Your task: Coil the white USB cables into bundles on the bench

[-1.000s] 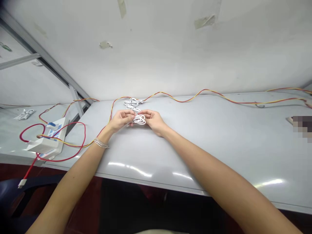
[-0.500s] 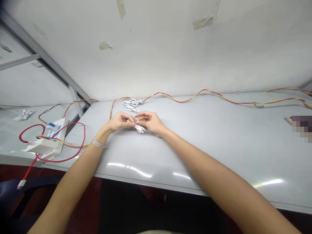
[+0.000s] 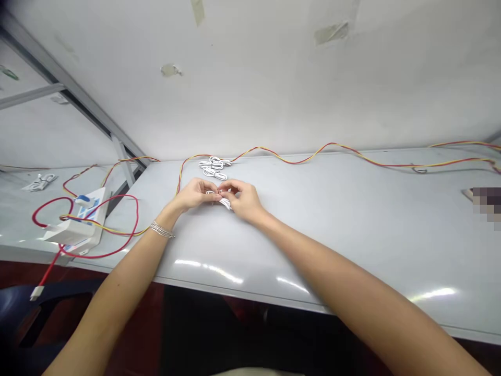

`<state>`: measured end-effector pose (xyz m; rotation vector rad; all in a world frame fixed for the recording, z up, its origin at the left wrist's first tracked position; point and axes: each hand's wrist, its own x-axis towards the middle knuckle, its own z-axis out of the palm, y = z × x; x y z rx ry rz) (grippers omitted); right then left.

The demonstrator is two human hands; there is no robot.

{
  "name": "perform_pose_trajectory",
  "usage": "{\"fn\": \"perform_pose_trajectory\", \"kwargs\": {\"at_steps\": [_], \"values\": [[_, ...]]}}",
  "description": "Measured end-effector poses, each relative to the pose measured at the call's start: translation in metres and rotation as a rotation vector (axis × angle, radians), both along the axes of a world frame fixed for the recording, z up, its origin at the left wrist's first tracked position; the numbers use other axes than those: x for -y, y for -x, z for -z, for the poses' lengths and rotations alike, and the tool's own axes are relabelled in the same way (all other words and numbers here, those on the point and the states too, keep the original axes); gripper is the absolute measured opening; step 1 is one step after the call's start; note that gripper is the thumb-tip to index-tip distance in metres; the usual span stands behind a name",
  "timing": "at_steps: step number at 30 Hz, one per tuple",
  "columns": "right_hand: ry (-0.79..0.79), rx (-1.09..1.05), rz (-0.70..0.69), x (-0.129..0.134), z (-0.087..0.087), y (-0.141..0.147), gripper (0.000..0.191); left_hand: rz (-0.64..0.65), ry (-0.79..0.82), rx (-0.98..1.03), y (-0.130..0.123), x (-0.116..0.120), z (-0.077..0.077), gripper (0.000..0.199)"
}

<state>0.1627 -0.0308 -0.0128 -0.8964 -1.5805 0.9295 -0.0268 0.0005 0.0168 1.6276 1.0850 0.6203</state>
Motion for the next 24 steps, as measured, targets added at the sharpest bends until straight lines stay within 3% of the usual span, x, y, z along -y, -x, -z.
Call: {"fn": "perform_pose_trajectory", "kwargs": {"at_steps": [10, 15, 20, 24], "values": [[0.0, 0.022, 0.072, 0.001, 0.001, -0.001, 0.012, -0.051, -0.028, 0.098, -0.006, 0.001, 0.006, 0.031], [-0.021, 0.051, 0.046, 0.004, -0.001, -0.001, 0.012, -0.029, 0.017, 0.136, -0.006, 0.0, 0.007, 0.033], [-0.106, 0.08, 0.047, 0.004, 0.001, -0.001, 0.014, 0.069, -0.046, 0.102, -0.004, -0.001, 0.009, 0.035], [-0.099, 0.067, 0.05, 0.004, 0.001, 0.0, 0.011, 0.049, -0.074, 0.079, -0.003, -0.001, 0.011, 0.034]]}}
